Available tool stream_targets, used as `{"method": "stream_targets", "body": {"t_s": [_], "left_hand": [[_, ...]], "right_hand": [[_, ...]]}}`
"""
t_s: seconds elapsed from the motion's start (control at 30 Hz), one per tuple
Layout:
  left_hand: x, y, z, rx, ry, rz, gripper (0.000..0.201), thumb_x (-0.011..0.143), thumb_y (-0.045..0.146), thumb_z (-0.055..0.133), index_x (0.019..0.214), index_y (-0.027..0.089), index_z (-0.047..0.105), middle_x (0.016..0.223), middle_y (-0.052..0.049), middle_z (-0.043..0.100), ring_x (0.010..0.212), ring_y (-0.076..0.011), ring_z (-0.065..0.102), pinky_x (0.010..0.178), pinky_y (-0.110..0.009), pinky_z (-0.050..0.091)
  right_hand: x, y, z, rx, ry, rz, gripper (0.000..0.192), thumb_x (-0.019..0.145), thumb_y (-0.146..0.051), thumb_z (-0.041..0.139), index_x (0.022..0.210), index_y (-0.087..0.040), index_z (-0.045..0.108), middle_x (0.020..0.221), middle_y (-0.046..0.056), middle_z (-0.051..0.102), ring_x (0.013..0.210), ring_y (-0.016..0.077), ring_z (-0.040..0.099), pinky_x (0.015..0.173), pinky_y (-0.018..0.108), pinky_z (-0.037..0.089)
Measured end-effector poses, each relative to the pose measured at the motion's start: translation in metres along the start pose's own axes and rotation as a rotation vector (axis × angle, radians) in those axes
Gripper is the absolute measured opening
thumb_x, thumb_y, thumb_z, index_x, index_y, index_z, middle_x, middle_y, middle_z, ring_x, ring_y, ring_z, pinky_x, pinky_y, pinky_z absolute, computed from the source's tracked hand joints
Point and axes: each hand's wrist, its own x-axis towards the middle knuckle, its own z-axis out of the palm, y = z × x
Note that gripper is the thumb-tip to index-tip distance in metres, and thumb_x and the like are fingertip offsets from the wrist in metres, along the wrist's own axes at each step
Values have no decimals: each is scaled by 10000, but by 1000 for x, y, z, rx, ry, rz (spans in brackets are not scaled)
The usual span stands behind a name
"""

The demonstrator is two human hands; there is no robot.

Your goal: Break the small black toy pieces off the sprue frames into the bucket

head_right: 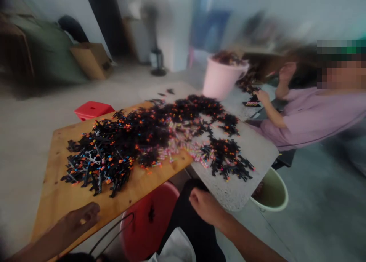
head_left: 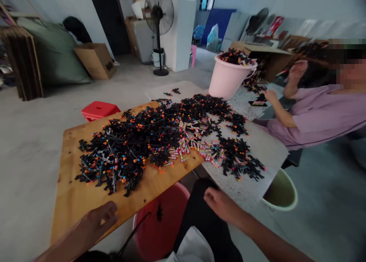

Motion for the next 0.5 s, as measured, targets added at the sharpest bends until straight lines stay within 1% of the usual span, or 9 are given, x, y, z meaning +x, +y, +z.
{"method": "stream_targets", "body": {"t_s": [0.03, 0.07, 0.1, 0.13, 0.17, 0.23, 0.3, 0.4, 0.5], "left_hand": [[12, 7, 15, -60, -32, 42, 480, 874, 732, 507, 883, 306, 729, 800, 11, 756, 722, -212, 722, 662, -285, 584], [21, 15, 30, -111, -31, 92, 454, 906, 683, 507, 980, 298, 735, 903, -9, 783, 810, -221, 746, 738, -299, 604], [29, 24, 44, -137, 9, 147, 441, 925, 644, 522, 1066, 282, 730, 1017, -37, 792, 921, -235, 756, 834, -320, 611], [36, 33, 58, -128, 89, 206, 438, 939, 615, 536, 1129, 267, 721, 1124, -62, 782, 1038, -250, 747, 940, -348, 600], [40, 41, 69, -101, 170, 268, 431, 953, 583, 542, 1171, 254, 713, 1209, -85, 762, 1137, -264, 721, 1035, -381, 570], [45, 54, 86, -28, 297, 360, 409, 983, 513, 530, 1227, 232, 698, 1333, -119, 707, 1272, -288, 655, 1160, -455, 495], [42, 60, 95, 39, 381, 371, 397, 997, 462, 510, 1245, 211, 694, 1379, -143, 670, 1293, -303, 628, 1174, -504, 479], [30, 56, 97, 101, 406, 341, 414, 1002, 449, 504, 1257, 188, 701, 1420, -157, 633, 1338, -310, 586, 1180, -501, 479], [16, 40, 96, 167, 401, 284, 521, 983, 514, 544, 1360, 178, 669, 1524, -166, 563, 1454, -343, 491, 1225, -517, 432]], "right_hand": [[19, 9, -4, -15, 187, -39, 283, 1014, -335, 466, 1080, -193, 701, 991, 94, 765, 921, 224, 724, 863, 328, 528], [36, 18, -8, -36, 353, -89, 278, 1018, -327, 467, 1124, -187, 683, 1064, 115, 751, 992, 241, 715, 929, 357, 531], [51, 25, -10, -60, 489, -152, 277, 1019, -318, 474, 1168, -185, 665, 1136, 133, 730, 1073, 260, 697, 993, 389, 525], [62, 32, -10, -85, 592, -219, 283, 1018, -308, 483, 1212, -185, 649, 1200, 148, 704, 1150, 276, 671, 1049, 418, 511], [71, 37, -8, -106, 659, -280, 293, 1017, -296, 491, 1248, -185, 633, 1243, 158, 682, 1210, 288, 644, 1087, 442, 500], [80, 42, 3, -136, 728, -366, 311, 1010, -274, 508, 1285, -177, 617, 1277, 174, 654, 1276, 306, 601, 1122, 476, 490], [80, 43, 20, -145, 744, -395, 317, 996, -253, 526, 1284, -160, 622, 1280, 189, 644, 1292, 321, 586, 1122, 501, 497], [73, 42, 45, -148, 700, -409, 319, 967, -230, 563, 1264, -142, 643, 1291, 200, 638, 1297, 326, 586, 1120, 511, 502], [66, 37, 56, -163, 657, -396, 302, 960, -222, 575, 1235, -137, 666, 1289, 197, 638, 1292, 316, 592, 1130, 482, 492]]}}
